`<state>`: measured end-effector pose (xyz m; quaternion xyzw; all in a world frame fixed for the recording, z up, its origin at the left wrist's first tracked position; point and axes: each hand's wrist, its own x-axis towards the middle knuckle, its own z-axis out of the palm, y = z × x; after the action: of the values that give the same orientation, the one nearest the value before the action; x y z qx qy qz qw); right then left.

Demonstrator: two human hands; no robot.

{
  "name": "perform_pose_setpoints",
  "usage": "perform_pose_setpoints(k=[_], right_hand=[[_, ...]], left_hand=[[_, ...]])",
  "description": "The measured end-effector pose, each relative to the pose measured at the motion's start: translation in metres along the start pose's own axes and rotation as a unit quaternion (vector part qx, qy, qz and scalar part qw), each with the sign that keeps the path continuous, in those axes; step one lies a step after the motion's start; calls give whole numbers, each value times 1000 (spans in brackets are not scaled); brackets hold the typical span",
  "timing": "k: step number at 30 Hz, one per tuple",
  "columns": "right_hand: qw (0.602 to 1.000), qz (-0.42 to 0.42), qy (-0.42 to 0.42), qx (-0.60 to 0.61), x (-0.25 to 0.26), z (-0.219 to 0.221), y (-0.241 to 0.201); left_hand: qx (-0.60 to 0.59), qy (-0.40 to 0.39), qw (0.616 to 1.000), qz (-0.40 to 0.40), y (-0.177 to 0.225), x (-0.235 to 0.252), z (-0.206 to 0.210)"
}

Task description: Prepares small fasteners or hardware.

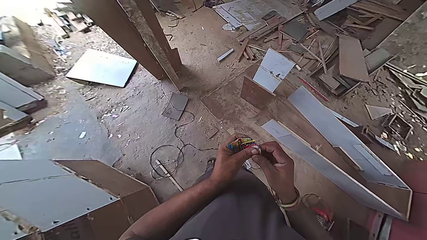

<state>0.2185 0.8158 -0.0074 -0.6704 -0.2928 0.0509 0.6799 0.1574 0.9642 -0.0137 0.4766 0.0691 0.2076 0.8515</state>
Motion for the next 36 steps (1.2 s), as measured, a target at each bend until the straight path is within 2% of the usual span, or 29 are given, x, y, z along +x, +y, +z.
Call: perform_pose_setpoints(k=[9, 15, 20, 22, 25, 27, 36], right_hand=[[998, -46, 42, 1, -3, 11, 13], [985, 54, 41, 159, 1, 6, 6], [976, 89, 37, 195, -7, -7, -5], [977, 104, 21, 186, -12, -12, -8], [978, 123, -10, 168, -17, -11, -10], [976, 135, -20, 173, -20, -5, -9], [939, 180, 80, 284, -13, 2, -1]], left_hand=[[13, -6, 1000, -10, 3, -2, -5], [-7, -33, 999, 6, -2, -4, -7], [4, -48, 998, -27, 0, -8, -12], [0, -30, 999, -27, 0, -8, -13], [-54, 51, 996, -46, 0, -4, -11], [-75, 75, 993, -50, -1, -2, -9], [-53, -26, 993, -99, 7, 3, -6]])
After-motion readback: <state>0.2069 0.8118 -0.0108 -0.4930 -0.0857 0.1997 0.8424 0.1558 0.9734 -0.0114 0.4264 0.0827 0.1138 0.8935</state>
